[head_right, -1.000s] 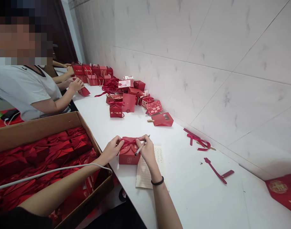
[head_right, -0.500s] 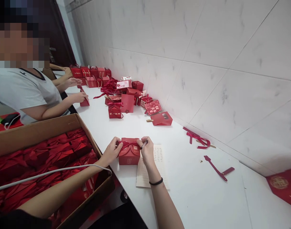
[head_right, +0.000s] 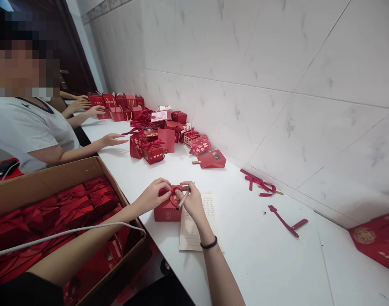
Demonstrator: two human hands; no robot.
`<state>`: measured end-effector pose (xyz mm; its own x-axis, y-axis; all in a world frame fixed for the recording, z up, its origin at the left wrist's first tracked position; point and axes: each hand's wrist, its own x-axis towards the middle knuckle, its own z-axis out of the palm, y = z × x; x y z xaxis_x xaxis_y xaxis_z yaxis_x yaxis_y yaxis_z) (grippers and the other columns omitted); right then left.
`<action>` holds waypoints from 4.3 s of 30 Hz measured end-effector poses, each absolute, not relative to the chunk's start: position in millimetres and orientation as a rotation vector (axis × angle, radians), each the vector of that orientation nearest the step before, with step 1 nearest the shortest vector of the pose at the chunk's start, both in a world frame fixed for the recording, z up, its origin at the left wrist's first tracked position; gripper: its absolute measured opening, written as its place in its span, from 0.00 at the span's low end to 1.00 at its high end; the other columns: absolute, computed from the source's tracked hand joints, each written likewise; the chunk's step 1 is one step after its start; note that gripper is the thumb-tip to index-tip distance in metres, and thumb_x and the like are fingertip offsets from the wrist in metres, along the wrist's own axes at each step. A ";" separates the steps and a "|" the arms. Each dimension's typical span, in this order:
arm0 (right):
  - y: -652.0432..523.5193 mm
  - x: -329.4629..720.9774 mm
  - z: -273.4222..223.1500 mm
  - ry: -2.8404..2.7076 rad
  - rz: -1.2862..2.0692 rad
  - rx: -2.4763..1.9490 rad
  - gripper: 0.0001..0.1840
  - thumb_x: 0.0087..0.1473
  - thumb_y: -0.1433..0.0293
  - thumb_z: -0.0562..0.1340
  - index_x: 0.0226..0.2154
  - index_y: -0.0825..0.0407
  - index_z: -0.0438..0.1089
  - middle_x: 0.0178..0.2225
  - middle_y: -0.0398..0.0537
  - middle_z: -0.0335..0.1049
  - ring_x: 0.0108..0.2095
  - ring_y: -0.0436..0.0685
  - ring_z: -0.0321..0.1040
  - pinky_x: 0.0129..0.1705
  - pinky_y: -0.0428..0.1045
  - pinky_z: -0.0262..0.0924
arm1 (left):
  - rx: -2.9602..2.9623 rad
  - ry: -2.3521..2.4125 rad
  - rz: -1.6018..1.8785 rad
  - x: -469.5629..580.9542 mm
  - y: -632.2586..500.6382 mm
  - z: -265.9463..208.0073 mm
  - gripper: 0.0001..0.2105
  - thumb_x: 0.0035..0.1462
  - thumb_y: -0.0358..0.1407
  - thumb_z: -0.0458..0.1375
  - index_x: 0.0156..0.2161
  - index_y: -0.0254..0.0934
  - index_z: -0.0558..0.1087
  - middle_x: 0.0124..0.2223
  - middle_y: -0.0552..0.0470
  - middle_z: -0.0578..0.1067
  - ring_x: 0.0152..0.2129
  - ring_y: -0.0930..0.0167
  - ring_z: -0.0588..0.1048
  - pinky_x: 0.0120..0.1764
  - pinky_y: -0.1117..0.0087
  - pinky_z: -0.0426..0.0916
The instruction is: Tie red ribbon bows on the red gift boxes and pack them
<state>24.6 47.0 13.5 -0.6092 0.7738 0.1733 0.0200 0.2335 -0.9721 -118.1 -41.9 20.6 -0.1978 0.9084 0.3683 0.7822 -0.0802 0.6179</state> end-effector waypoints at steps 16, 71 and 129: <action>55.6 32.3 15.2 -1.960 1.450 -0.603 0.16 0.49 0.63 0.57 0.40 0.52 0.63 0.34 0.49 0.71 0.34 0.56 0.68 0.36 0.52 0.63 | 1.812 2.028 1.198 -111.0 -49.2 18.9 0.03 0.51 0.32 0.52 0.30 0.38 0.68 0.36 0.50 0.71 0.37 0.67 0.67 0.44 0.62 0.63; 51.8 25.8 12.1 -1.914 1.306 -0.711 0.13 0.46 0.61 0.60 0.33 0.52 0.65 0.26 0.45 0.67 0.29 0.55 0.66 0.32 0.50 0.60 | 1.272 2.363 1.312 -114.0 -54.7 10.9 0.11 0.52 0.43 0.51 0.35 0.36 0.62 0.36 0.48 0.68 0.37 0.65 0.67 0.43 0.61 0.62; 131.9 122.6 -52.7 -2.066 0.633 -1.668 0.11 0.40 0.57 0.57 0.25 0.46 0.63 0.27 0.52 0.71 0.31 0.68 0.68 0.34 0.60 0.59 | -0.272 1.708 1.809 -281.4 -344.1 -17.4 0.13 0.47 0.45 0.54 0.32 0.36 0.68 0.26 0.49 0.75 0.26 0.64 0.76 0.33 0.61 0.73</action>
